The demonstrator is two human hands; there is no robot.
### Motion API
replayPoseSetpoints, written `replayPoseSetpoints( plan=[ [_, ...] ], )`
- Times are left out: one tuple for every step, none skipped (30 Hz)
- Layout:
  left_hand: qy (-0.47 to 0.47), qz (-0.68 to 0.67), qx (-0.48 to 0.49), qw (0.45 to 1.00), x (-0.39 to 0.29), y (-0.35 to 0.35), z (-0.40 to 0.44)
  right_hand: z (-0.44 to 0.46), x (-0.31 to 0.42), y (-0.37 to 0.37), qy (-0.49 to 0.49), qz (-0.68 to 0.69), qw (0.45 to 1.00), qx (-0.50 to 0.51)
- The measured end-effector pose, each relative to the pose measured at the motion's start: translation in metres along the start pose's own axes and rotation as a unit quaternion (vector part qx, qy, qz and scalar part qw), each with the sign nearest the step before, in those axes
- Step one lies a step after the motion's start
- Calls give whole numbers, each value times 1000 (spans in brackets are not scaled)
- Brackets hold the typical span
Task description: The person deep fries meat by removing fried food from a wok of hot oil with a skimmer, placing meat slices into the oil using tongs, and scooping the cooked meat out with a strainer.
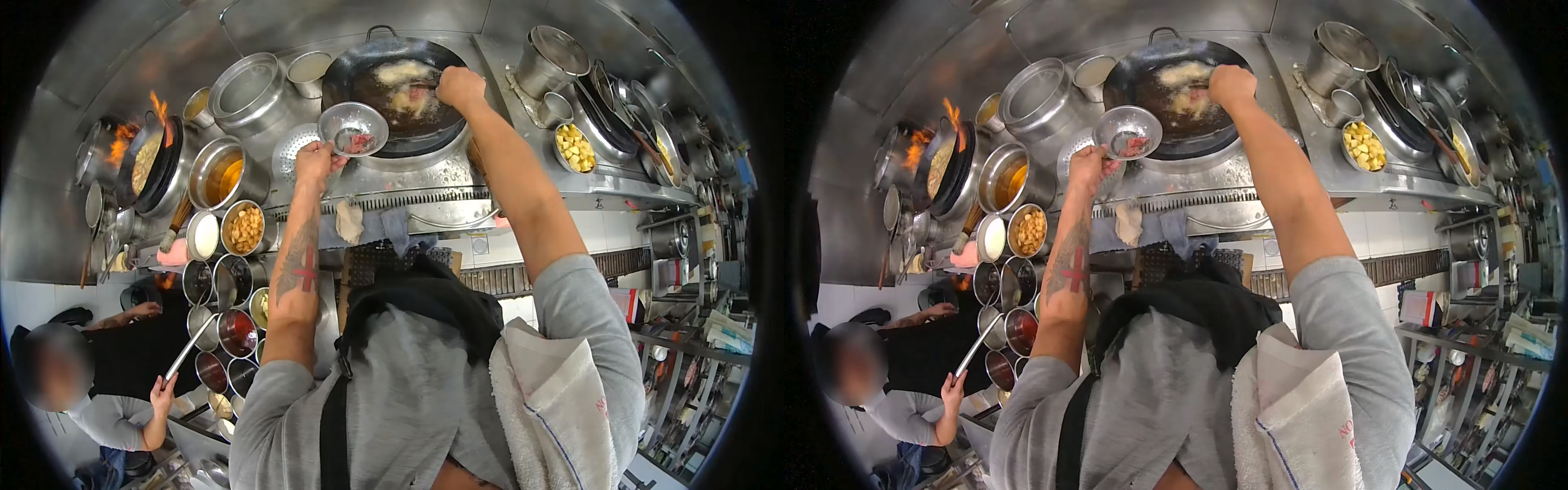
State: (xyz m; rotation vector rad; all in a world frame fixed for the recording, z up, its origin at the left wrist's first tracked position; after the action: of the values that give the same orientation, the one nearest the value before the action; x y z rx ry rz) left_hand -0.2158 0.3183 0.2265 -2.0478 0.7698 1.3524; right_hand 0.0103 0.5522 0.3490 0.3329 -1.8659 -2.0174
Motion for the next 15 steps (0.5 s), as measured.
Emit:
replayPoseSetpoints(
  plan=[
    [-8, 14, -2, 1000, -8, 1, -3, 7, -2, 1, -1, 0, 1000, -2],
    [-16, 25, -4, 1000, -16, -1, -6, 5, 1, 20, 12, 11, 1000, -13],
    [-16, 23, -2, 1000, -24, -1, -5, 0, 4, 40, 25, 20, 999, -23],
    [-47, 83, 8, 995, -35, 0, -1, -9, 4, 61, 25, 17, 999, -24],
    [-77, 144, 17, 986, -43, 0, 3, -24, 6, 81, 46, 20, 998, -24],
    [-75, 145, 17, 986, -45, 1, 9, -41, 7, 90, 67, 24, 997, -23],
    [-103, 172, 48, 979, -52, -4, 16, -58, 4, 93, 66, 25, 997, -24],
    [-134, 198, 79, 968, -60, -9, 21, -74, 6, 97, 120, 40, 991, -33],
    [-132, 204, 104, 964, -67, -18, 18, -85, 8, 101, 171, 57, 983, -40],
    [-135, 207, 107, 963, -74, -25, 16, -89, 5, 100, 166, 58, 983, -44],
    [-146, 208, 129, 959, -78, -35, 13, -94, 3, 94, 166, 53, 985, -8],
    [-155, 209, 152, 954, -82, -44, 10, -99, 2, 89, 164, 49, 985, 30],
    [-155, 203, 153, 955, -86, -51, 8, -104, -3, 82, 116, 93, 983, 107],
    [-157, 206, 156, 953, -85, -55, 12, -107, -7, 72, 113, 95, 984, 104],
    [-150, 193, 144, 959, -80, -55, 19, -110, -10, 48, 119, 165, 973, 110]
  ],
)
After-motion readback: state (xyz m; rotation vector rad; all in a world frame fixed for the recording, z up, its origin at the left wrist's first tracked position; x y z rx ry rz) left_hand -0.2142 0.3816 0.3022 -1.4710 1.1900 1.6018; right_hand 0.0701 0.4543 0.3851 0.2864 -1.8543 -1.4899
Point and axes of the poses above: each hand's wrist, its own z-axis towards the middle knuckle, its own y-axis out of the back of the hand, x = y × z, the point moved 5 cm from there along z, towards the middle knuckle
